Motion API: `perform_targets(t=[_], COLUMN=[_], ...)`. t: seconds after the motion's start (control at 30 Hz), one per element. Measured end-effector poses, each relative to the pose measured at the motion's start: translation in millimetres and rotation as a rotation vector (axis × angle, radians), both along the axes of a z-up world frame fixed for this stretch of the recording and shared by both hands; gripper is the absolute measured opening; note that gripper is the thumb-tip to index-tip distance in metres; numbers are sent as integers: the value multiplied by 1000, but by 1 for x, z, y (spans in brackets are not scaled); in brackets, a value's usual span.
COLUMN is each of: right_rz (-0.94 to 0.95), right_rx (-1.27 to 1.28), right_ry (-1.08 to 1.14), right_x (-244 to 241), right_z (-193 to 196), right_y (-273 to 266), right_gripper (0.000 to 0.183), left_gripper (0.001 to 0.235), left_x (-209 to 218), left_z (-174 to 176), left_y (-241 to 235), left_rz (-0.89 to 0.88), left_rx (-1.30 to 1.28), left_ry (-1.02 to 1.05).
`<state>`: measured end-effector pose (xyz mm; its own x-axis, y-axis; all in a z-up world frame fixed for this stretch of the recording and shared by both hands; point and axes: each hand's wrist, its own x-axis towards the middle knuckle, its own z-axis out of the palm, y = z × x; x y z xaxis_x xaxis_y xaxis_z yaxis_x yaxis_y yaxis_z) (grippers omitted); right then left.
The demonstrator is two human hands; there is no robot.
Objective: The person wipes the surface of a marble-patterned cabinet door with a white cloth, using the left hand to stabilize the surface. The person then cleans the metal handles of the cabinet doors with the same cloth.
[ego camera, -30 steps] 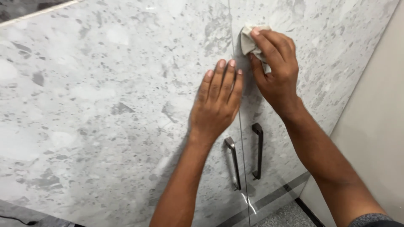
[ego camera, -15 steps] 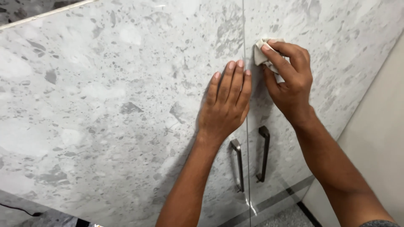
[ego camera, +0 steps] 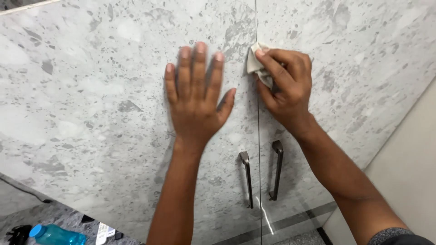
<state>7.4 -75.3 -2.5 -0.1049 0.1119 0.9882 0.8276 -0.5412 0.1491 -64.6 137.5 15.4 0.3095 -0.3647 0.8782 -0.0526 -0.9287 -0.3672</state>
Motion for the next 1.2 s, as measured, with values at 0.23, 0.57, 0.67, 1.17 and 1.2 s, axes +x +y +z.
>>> perform_targets(t=[0.23,0.57,0.67,1.17,1.2], right_rz=[-8,68,37,-40,-55], right_rx=[45,-128,-132,-82,-106], right_ry=[23,104,121,144,157], right_x=[11,-2,-9,-32,-32], right_z=[-3,-13,-29,8,6], right_y=[-1,35,35,53,54], right_gripper=[41,42,40,49,51], left_gripper=[60,57,56,53,54], left_x=[7,7,4,-15,-15], left_z=[-11,-12,-11,-9,-8], left_y=[-4,0,1,37,46], left_rz=[56,16,-19,-224,-199], left_rx=[39,21,24,-1,19], left_ry=[-97,-111,-104,22,19])
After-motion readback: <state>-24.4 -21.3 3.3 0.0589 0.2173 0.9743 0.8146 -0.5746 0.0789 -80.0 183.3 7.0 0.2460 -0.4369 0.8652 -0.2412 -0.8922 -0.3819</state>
